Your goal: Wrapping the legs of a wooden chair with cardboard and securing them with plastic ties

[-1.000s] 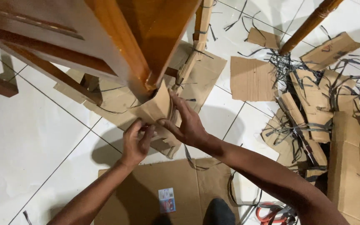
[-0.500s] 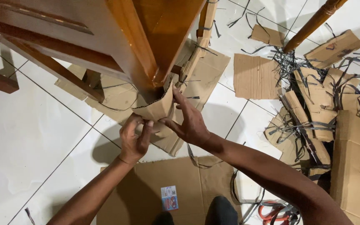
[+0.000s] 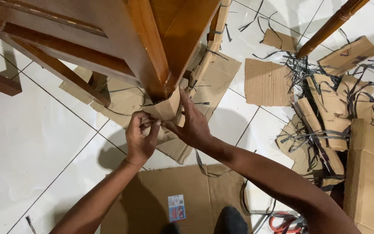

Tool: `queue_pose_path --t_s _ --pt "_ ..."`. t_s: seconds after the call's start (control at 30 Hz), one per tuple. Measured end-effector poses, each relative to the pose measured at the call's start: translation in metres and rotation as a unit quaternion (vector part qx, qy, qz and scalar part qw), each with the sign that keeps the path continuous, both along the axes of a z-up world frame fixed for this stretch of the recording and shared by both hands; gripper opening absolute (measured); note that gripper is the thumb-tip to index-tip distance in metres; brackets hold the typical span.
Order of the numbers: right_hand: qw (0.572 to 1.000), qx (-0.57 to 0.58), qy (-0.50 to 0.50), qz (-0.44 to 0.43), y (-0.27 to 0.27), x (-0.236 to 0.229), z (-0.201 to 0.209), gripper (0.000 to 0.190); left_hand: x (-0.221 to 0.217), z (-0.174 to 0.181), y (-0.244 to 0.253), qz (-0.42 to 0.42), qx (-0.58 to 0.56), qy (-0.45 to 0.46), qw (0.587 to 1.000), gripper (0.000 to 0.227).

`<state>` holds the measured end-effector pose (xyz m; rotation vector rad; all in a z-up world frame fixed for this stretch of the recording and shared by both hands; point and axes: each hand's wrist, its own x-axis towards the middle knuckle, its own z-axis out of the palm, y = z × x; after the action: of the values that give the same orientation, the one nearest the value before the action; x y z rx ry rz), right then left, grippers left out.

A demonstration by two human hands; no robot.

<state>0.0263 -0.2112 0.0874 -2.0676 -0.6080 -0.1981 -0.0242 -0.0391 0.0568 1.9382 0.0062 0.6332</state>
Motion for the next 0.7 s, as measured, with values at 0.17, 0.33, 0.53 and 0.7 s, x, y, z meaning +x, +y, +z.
queue_pose_path --t_s 0.17,0.33,0.53,0.7 --pt "0.999 -0.024 0.007 -0.032 0.006 -0.001 0.005 0.105 0.002 -0.005 0.002 0.014 -0.031 0.001 0.999 0.027" --pt "0.998 -0.046 0.005 -0.05 0.01 -0.004 0.016 0.102 0.001 0.016 -0.009 0.015 -0.063 -0.006 0.998 0.029" --pt "0.992 -0.113 -0.017 -0.055 0.009 -0.002 -0.007 0.1 0.007 -0.004 -0.021 -0.099 -0.093 0.014 0.991 0.045" --pt "0.986 -0.139 -0.058 -0.066 0.011 -0.006 0.0 0.099 0.015 0.011 -0.032 -0.1 -0.08 0.079 0.989 0.07"
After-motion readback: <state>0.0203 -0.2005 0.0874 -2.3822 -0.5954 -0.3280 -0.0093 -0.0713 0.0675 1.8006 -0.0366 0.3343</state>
